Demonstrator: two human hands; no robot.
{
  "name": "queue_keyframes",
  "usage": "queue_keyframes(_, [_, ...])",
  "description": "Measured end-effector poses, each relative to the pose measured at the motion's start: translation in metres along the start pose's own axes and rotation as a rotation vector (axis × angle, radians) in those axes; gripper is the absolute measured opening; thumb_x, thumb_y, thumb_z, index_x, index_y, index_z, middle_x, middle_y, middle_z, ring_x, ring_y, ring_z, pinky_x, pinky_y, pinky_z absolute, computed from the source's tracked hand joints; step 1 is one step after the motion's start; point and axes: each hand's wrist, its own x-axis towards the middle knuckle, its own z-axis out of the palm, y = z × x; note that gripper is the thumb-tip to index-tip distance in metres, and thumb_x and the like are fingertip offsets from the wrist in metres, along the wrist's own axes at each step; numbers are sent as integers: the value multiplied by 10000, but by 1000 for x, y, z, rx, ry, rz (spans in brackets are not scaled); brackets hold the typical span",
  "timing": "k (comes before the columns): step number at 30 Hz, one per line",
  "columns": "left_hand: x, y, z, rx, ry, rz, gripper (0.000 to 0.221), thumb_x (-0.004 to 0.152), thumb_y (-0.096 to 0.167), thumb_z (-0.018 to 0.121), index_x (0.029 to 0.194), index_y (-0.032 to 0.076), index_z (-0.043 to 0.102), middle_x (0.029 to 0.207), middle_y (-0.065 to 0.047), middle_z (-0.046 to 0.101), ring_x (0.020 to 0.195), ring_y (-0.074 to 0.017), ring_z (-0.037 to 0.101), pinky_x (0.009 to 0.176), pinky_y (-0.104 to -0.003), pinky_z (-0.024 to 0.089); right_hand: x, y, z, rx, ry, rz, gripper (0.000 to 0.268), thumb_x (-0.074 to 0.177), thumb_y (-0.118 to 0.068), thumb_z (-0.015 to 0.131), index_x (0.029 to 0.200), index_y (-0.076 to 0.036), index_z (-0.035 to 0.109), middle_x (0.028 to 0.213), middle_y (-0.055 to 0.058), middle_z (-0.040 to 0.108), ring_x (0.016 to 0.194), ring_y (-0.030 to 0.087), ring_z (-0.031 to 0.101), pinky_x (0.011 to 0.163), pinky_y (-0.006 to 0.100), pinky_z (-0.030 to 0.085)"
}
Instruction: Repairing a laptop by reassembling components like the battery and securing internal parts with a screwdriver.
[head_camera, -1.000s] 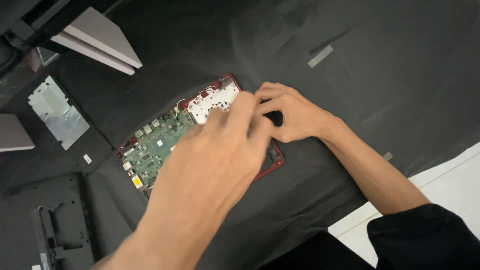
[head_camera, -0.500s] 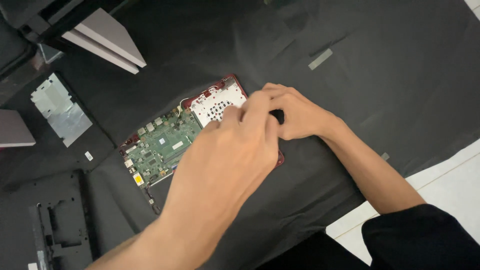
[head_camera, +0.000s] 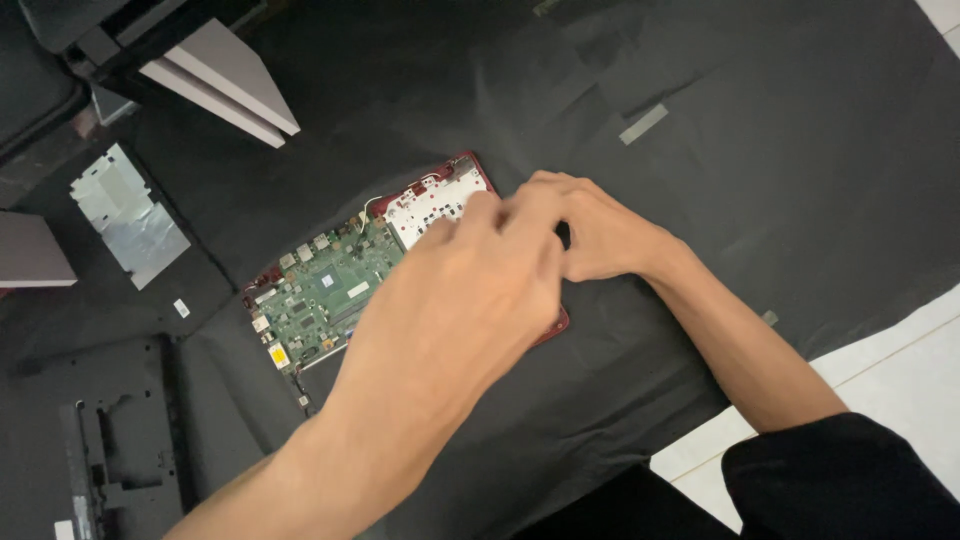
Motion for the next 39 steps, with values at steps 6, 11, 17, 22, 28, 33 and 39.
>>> queue_keyframes(6, [0, -4, 1, -9, -104, 13, 138, 738, 96, 719, 855, 24, 703, 979, -48, 585, 826, -132, 673, 616, -235, 577, 2, -8, -2, 31, 3, -21, 309, 702, -67, 746, 1009, -28, 739, 966, 86, 728, 937, 275, 642, 924, 391, 515])
queue_keyframes(11, [-4, 0, 3, -119, 119, 41, 183, 720, 143, 714, 880, 52, 714, 1123, -41, 622, 872, -149, 673, 674, -249, 582, 3, -9, -3, -15, -3, 61, 293, 679, -79, 785, 952, 10, 722, 918, 86, 723, 906, 279, 633, 896, 389, 525])
queue_keyframes(17, [-13, -6, 2, -37, -87, -132, 84, 820, 108, 710, 862, 36, 698, 954, -49, 626, 831, -162, 669, 605, -283, 566, 3, -13, -4, 9, -13, -21, 184, 759, -62, 779, 937, -26, 757, 986, 63, 736, 969, 253, 662, 932, 393, 522])
queue_keyframes(22, [-34, -28, 15, -328, -5, -338, 157, 836, 159, 706, 920, 29, 733, 972, -101, 660, 848, -231, 717, 658, -351, 572, 4, -21, -10, -8, -36, 7, 184, 754, -47, 807, 937, -40, 786, 964, 53, 738, 970, 236, 668, 881, 375, 544])
queue_keyframes(28, [-59, -46, 29, -710, 7, -606, 187, 939, 206, 696, 892, 30, 742, 901, -120, 644, 749, -351, 660, 654, -461, 498, 4, -24, -7, 9, -4, 53, 131, 819, -93, 815, 940, -47, 793, 967, 41, 747, 974, 216, 682, 853, 347, 560])
queue_keyframes(33, [-70, -58, 42, -840, 40, -650, 165, 919, 177, 706, 919, 19, 751, 856, -134, 650, 732, -370, 648, 659, -469, 482, 3, -22, -3, -23, 27, 67, 130, 865, -95, 783, 973, -32, 747, 996, 55, 721, 975, 211, 683, 862, 345, 550])
queue_keyframes(39, [-82, -76, 44, -1009, 47, -682, 170, 914, 166, 688, 947, 11, 747, 831, -136, 677, 713, -354, 656, 649, -435, 487, 0, -23, 6, 146, 162, 153, 129, 982, -118, 698, 1061, -19, 671, 1018, 64, 741, 974, 162, 707, 888, 314, 545])
